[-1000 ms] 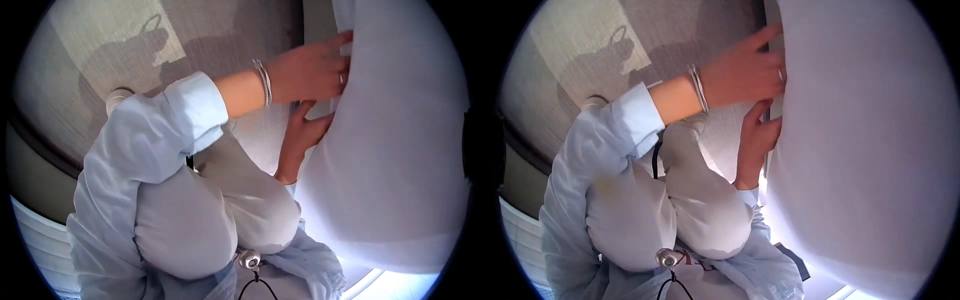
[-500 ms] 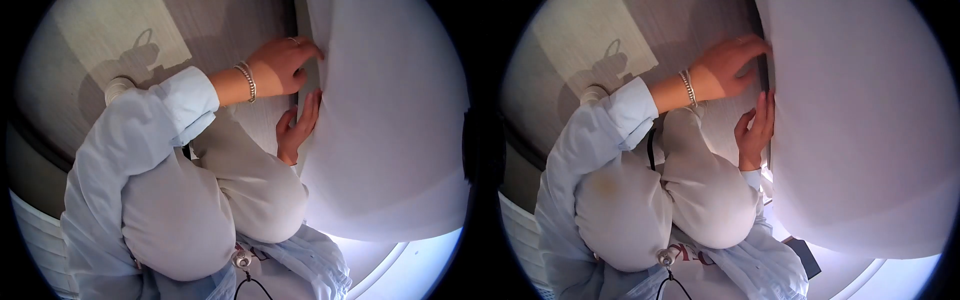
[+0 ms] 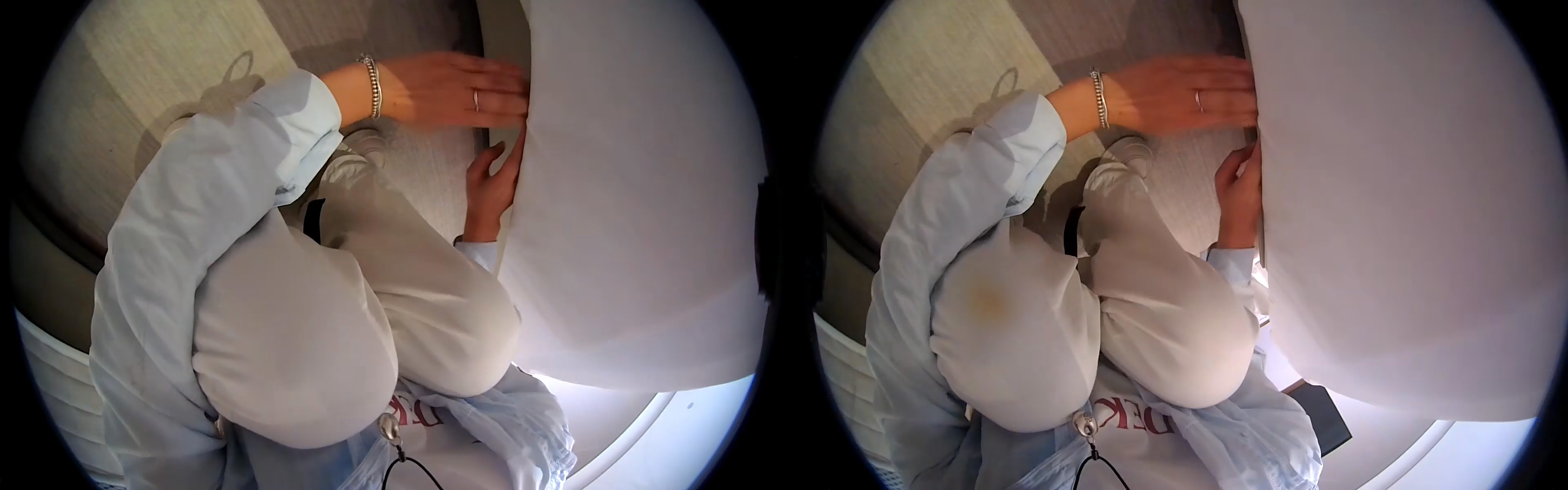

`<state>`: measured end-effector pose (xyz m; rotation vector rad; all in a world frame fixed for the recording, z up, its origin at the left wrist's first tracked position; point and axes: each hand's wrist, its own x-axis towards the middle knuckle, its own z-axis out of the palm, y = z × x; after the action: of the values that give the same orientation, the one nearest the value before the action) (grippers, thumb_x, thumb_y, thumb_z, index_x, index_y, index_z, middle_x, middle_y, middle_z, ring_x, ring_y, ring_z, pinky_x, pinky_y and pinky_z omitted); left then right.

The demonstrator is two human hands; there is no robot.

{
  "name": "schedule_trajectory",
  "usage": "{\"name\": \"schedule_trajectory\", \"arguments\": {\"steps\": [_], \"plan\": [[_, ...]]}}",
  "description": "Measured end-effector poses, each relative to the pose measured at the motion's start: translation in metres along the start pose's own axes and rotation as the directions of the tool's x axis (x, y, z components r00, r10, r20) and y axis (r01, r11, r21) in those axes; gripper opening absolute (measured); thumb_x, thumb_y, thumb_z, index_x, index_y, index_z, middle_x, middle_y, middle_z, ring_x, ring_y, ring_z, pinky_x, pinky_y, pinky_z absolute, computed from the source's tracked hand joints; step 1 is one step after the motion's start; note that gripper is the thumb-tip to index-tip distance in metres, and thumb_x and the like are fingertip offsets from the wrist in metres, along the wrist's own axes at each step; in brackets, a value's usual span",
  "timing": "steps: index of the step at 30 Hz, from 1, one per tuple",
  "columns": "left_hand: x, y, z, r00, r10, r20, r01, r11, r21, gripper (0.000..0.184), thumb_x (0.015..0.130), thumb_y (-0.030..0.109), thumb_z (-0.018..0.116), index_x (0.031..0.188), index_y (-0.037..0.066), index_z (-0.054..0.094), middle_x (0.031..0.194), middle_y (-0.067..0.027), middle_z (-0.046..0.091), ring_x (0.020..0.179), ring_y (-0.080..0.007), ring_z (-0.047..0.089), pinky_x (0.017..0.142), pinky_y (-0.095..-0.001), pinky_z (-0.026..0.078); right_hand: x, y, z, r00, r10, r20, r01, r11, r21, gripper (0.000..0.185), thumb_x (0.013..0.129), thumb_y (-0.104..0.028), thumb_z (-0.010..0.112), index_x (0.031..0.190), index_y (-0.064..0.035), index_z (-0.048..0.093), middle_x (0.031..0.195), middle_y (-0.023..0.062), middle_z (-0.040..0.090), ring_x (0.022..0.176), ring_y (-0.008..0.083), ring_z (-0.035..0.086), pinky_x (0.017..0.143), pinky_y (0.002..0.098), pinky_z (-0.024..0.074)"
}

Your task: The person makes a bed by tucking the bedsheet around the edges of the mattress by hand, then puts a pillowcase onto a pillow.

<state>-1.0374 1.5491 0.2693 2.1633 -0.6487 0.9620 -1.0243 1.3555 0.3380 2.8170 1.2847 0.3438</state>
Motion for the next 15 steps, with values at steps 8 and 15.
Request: {"name": "schedule_trajectory", "arguments": {"steps": [8,15], "plan": [[0.004,-0.006,-0.007,0.992,0.045,0.114,-0.056,0.994,0.099,0.051,0.079,0.012,0.053,0.129,0.018,0.042,0.138,0.0059,0.035,0.126,-0.0160,0.035,0.109,-0.0317,0.027,-0.059,0.016,-0.012,0.998,-0.062,-0.001,0.062,0.998,-0.023,0.055,0.076,0.001,0.053,0.128,0.0059,0.037,0.125,0.0310,0.043,0.114,0.0449,0.044,0.096,0.0425,0.0364],[0.007,-0.019,-0.032,0.993,-0.118,-0.024,0.118,0.919,0.375,0.039,0.076,0.015,0.056,0.114,0.020,0.055,0.126,0.0096,0.047,0.122,-0.0141,0.040,0.111,-0.0333,0.024,0.000,-0.027,0.009,0.969,0.224,-0.107,-0.242,0.946,-0.216,0.045,0.080,-0.011,0.058,0.118,0.0101,0.046,0.114,0.0288,0.052,0.105,0.0423,0.051,0.090,0.0396,0.0404]]}}
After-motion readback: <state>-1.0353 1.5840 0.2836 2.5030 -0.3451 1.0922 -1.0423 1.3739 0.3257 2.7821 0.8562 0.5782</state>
